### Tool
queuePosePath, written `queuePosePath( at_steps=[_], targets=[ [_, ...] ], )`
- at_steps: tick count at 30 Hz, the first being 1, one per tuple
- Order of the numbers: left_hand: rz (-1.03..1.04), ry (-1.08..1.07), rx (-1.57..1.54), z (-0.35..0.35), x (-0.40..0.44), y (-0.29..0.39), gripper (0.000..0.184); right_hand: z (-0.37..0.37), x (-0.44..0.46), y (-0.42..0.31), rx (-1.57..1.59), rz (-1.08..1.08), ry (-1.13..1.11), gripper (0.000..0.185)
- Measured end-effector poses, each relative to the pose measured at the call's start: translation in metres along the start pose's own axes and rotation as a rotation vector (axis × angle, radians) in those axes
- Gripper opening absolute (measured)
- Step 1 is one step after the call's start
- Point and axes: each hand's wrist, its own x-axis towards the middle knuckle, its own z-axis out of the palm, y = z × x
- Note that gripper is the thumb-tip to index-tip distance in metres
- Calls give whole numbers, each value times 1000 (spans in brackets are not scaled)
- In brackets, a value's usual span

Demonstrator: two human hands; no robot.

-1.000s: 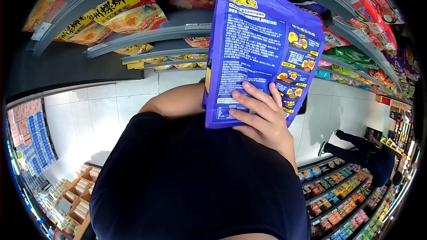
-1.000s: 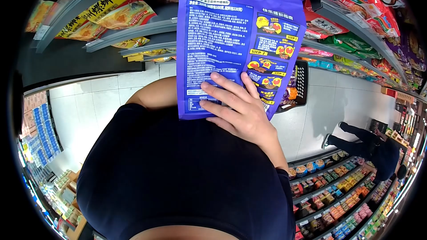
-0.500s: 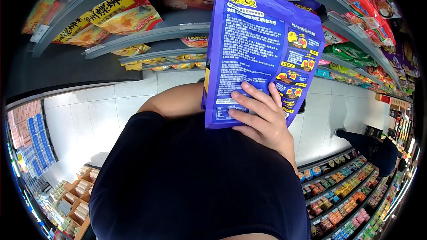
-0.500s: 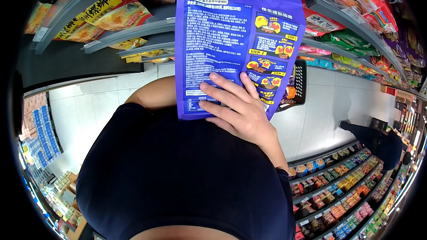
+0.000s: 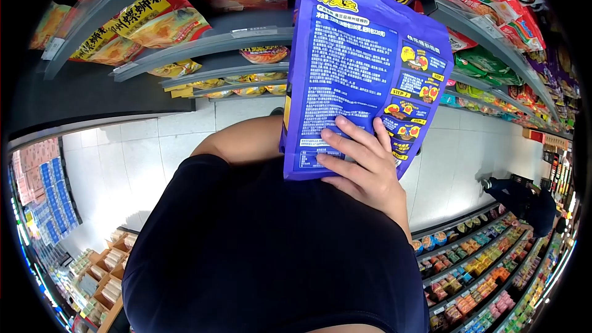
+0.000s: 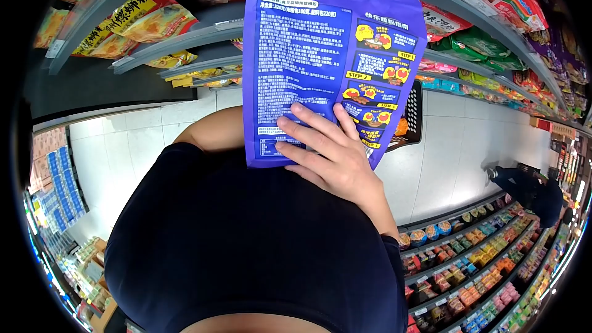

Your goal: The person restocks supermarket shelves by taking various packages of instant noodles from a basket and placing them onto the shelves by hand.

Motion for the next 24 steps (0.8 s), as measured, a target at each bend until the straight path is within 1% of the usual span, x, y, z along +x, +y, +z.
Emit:
queuePosePath(
  at_steps=[8, 15, 18, 20, 22, 24],
  targets=[
    [17, 85, 21, -17, -7, -4, 50, 12, -5, 9, -25, -17, 16, 45],
    [39, 125, 56, -16, -14, -8, 50, 3, -3, 4, -2, 1, -19, 45],
    [52, 144, 70, -17, -16, -4, 50, 6, -2, 3, 1, -4, 71, 45],
    [56, 162, 78, -18, -17, -1, 49, 8, 1, 5, -78, 5, 132, 50],
    [63, 182, 86, -18, -19, 2, 49, 14, 3, 9, -63, 56, 207, 55],
    [75, 203, 93, -17, -22, 3, 49, 17, 3, 10, -56, 68, 186, 59]
  ],
)
